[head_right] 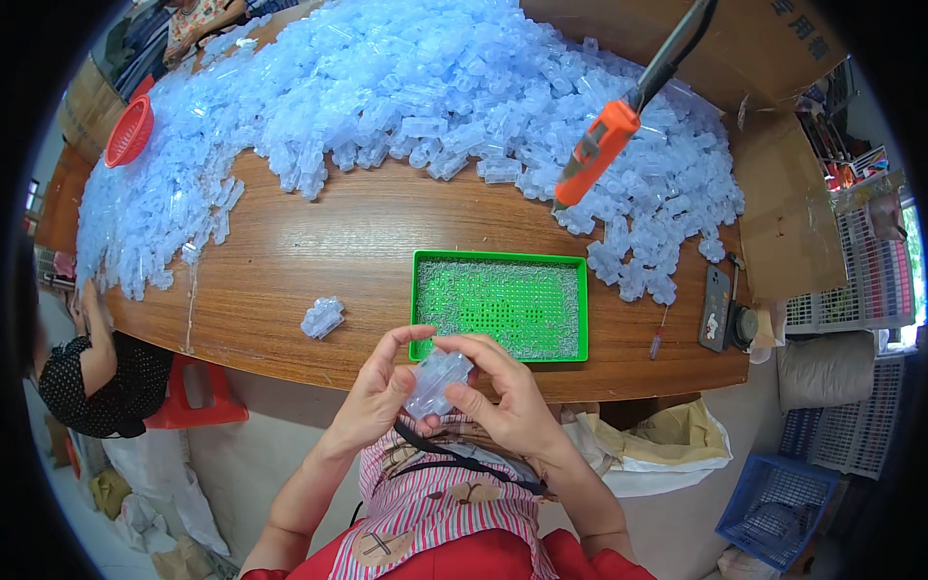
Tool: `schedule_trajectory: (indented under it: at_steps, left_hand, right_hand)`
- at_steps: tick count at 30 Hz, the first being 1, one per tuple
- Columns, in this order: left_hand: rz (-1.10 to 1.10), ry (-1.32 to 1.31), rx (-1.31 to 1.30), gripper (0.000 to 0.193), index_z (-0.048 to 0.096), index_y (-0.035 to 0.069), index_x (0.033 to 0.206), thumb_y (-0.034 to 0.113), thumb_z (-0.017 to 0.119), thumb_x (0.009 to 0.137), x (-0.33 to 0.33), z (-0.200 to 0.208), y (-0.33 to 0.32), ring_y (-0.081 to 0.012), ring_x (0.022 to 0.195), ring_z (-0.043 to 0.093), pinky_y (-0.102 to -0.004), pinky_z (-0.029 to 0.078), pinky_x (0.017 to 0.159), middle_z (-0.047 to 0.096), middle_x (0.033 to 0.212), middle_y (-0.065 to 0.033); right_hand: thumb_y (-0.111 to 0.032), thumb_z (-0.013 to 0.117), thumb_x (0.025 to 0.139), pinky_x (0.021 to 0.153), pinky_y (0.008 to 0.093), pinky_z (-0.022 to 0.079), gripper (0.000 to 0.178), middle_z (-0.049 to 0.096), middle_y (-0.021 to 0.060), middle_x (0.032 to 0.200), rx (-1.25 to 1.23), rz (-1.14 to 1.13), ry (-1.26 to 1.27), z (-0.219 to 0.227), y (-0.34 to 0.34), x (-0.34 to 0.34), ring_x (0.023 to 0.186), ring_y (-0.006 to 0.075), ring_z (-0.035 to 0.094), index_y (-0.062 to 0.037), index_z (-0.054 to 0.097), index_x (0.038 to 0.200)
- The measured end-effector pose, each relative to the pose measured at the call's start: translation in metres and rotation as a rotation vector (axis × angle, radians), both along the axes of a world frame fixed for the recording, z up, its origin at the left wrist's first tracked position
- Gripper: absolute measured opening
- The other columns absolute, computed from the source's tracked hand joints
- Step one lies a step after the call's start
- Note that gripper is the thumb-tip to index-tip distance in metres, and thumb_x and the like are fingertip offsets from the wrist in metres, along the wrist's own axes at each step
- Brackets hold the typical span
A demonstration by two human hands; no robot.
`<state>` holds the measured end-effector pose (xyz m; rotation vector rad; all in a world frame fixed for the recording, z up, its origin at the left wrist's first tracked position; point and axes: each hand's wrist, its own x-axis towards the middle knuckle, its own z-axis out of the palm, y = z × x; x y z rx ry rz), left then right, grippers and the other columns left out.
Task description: The person assembles plastic components by picking up a screw from a tray with a power screwdriver and driving it into a clear plastic housing. They repeat this process, placing the finished parts on the table and picking up new housings to continue.
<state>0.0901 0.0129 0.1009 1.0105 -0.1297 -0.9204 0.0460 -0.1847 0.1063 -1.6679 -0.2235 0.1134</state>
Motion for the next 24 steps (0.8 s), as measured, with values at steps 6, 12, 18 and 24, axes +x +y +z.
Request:
schedule_trajectory:
  at_steps: [6,12,18,24]
  left_hand:
    - [0.164,0.189,-0.03,0.049,0.025,0.004,0.139,0.029,0.044,0.102,-0.004,0.013,-0.002,-0.0222,0.09,0.067,-0.0306,0.057,0.078,0.059,0.108,-0.0148]
    - [0.203,-0.18,0.113,0.048,0.043,-0.001,0.133,-0.002,0.062,0.089,-0.013,0.017,-0.006,-0.0167,0.102,0.063,-0.0262,0.052,0.088,0.054,0.122,-0.0143]
    - [0.107,-0.699,0.23,0.05,0.041,-0.001,0.135,-0.008,0.059,0.088,-0.009,0.012,0.0,-0.0227,0.116,0.056,-0.0318,0.05,0.096,0.052,0.131,-0.0169]
    - [0.329,-0.36,0.046,0.054,0.042,-0.001,0.132,-0.005,0.066,0.084,-0.012,0.015,-0.004,-0.0232,0.116,0.056,-0.0341,0.049,0.099,0.053,0.129,-0.0181]
  right_hand:
    - [-0.001,0.061,0.09,0.101,0.0325,0.041,0.046,0.05,0.0122,0.128,0.582,-0.158,0.187,-0.006,0.002,-0.008,0.116,0.0181,0.051,0.0029,0.043,0.133]
    - [-0.003,0.063,0.089,0.101,0.0321,0.041,0.049,0.045,0.0135,0.135,0.428,-0.256,-0.098,-0.007,0.004,-0.008,0.12,0.0179,0.047,0.001,0.042,0.134]
    - [-0.008,0.063,0.091,0.1,0.0315,0.042,0.052,0.044,0.014,0.137,0.43,-0.2,0.156,0.001,-0.001,-0.019,0.119,0.0167,0.049,0.0002,0.04,0.136]
    - [-0.019,0.069,0.088,0.102,0.0345,0.039,0.056,0.05,0.0179,0.128,0.425,-0.229,0.093,-0.001,0.005,-0.019,0.118,0.022,0.05,0.0033,0.043,0.133]
